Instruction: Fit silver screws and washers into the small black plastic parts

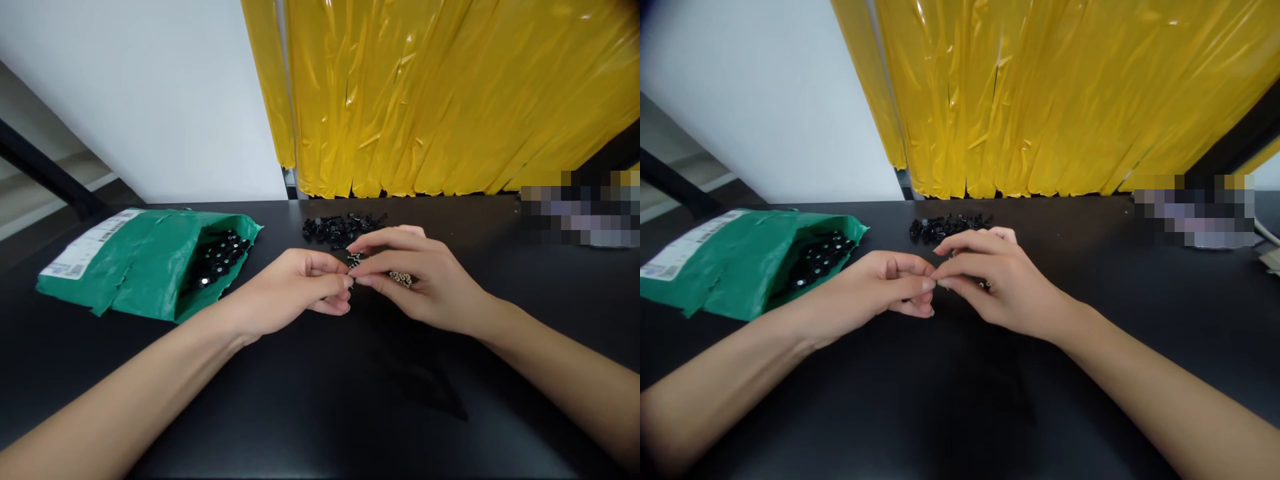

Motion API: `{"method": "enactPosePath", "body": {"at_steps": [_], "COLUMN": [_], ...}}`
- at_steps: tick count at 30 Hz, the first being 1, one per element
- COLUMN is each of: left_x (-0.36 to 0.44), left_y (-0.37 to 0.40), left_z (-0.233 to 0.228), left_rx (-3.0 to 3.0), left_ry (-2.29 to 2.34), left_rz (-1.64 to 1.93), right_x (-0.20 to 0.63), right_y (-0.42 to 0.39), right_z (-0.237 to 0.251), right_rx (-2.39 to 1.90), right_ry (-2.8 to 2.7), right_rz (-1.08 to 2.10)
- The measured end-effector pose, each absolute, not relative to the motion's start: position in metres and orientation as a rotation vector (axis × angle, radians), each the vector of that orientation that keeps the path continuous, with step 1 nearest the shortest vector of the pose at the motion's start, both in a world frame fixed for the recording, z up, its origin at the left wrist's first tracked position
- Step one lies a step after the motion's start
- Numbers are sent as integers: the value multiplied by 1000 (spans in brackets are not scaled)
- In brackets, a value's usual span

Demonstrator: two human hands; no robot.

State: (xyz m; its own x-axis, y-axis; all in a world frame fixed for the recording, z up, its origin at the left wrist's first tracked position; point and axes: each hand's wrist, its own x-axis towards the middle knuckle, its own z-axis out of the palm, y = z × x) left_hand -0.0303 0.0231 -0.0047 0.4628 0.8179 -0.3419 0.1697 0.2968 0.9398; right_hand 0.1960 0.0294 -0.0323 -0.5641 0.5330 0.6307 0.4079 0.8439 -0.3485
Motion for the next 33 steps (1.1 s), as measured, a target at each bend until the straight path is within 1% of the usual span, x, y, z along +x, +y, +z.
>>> {"method": "enactPosePath", "body": {"at_steps": [3,8,14,19,24,29,33], "left_x": [-31,-35,-34,-33,-33,-33,-33], "left_y": [24,26,27,28,28,27,27], "left_z": [-5,-8,-11,-12,-11,-11,-11], "left_rx": [1226,1248,1262,1247,1219,1245,1226], "left_ry": [1045,1013,1015,980,980,962,966], "left_rz": [547,560,542,543,551,567,555], "right_x": [195,194,193,195,195,195,192], "right_y": [29,31,31,31,32,31,30], "right_z": [-31,-31,-30,-29,-29,-28,-28], "right_rx": [-744,-622,-688,-627,-681,-616,-662], "right_ry": [-2208,-2242,-2175,-2234,-2171,-2209,-2155], "right_rz": [205,262,283,324,291,369,352]}}
